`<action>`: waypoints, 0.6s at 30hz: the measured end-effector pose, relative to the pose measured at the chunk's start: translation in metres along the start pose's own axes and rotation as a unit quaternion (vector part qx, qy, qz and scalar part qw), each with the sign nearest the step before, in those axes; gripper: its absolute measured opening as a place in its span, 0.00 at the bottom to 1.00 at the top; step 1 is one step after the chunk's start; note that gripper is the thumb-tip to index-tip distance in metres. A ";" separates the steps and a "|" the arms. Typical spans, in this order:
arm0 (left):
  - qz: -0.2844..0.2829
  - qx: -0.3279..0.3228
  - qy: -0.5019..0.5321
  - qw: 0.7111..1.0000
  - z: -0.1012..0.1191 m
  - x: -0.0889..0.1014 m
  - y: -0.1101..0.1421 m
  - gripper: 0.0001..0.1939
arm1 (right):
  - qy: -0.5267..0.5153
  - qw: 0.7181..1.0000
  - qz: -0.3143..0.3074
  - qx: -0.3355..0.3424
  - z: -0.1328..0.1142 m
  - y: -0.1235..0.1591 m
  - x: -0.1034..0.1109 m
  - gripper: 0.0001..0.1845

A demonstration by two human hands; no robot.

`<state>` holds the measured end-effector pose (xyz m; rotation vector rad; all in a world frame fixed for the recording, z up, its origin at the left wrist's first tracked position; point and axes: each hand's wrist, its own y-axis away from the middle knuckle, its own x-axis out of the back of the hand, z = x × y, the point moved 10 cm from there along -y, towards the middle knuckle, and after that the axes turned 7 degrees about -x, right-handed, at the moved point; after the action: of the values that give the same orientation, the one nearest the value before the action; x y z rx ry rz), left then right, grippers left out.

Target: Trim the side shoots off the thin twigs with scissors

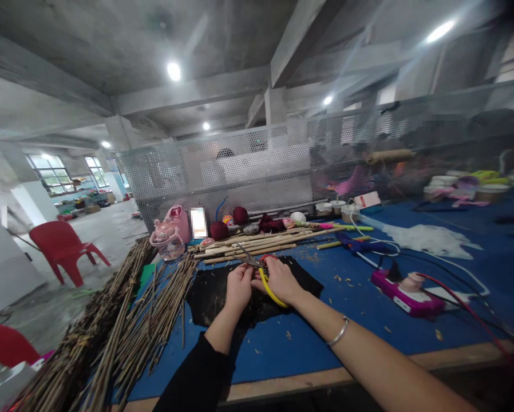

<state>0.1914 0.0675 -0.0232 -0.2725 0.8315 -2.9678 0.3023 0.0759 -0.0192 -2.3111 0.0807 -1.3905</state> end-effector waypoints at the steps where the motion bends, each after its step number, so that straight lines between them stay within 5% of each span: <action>1: 0.001 0.001 -0.003 1.000 0.000 0.000 0.001 0.15 | 0.001 1.000 0.003 0.003 0.000 0.000 0.001 0.28; 18: 0.009 -0.001 -0.092 0.996 0.015 0.007 0.004 0.15 | 0.011 0.997 -0.067 -0.037 0.014 -0.002 -0.011 0.28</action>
<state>0.1874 0.0555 -0.0117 -0.5256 0.8104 -2.8698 0.3085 0.0851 -0.0326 -2.4009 -0.0175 -1.5029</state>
